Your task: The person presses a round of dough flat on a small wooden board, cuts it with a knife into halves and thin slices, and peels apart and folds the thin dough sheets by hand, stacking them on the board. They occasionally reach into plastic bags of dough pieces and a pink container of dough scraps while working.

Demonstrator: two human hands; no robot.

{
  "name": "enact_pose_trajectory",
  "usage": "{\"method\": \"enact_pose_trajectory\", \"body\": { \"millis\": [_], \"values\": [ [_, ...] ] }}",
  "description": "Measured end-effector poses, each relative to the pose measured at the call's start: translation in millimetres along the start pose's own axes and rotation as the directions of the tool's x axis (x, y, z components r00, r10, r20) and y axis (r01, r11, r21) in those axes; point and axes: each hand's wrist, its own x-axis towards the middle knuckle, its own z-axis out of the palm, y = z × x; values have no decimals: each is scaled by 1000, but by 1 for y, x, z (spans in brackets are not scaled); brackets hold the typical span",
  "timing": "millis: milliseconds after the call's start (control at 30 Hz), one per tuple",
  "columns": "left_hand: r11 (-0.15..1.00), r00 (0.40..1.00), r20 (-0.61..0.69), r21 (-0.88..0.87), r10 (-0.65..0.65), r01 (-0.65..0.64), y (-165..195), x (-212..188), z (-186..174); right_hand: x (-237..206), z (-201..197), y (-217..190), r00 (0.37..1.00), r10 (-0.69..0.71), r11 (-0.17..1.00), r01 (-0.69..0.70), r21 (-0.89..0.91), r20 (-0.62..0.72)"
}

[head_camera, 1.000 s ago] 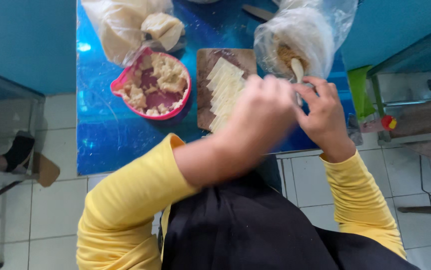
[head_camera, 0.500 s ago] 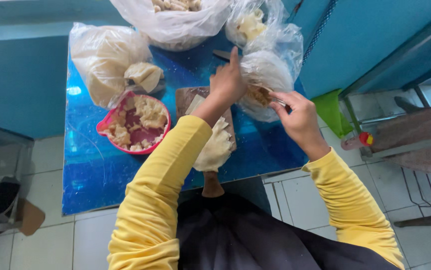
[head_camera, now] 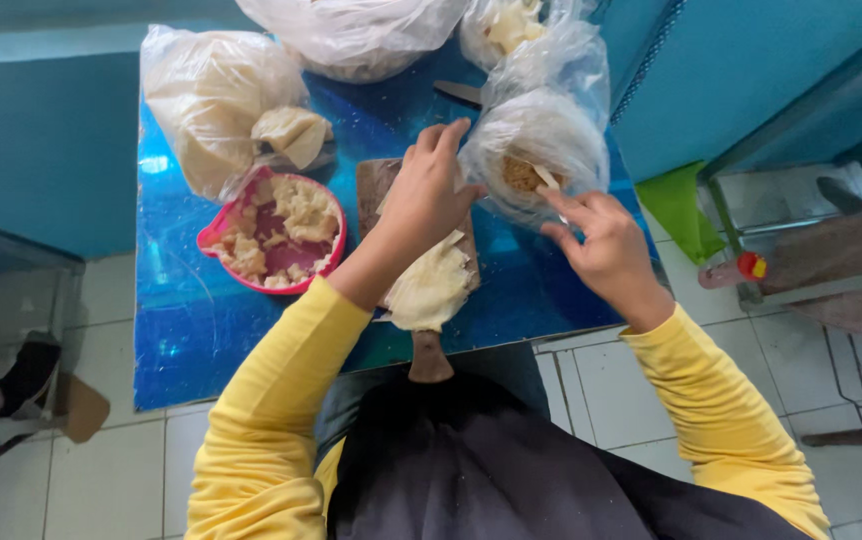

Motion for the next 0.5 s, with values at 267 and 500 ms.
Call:
{"method": "enact_pose_trajectory", "body": {
  "millis": [267, 500],
  "values": [
    [996, 991, -122, 69, -51, 60, 42, -118, -66, -35, -5, -45, 952, 188, 927, -253, 275, 241],
    [960, 949, -203, 96, -241, 264, 40, -159, -57, -30, 41, -98, 601, -30, 779, -486, 396, 799]
  ]
}}
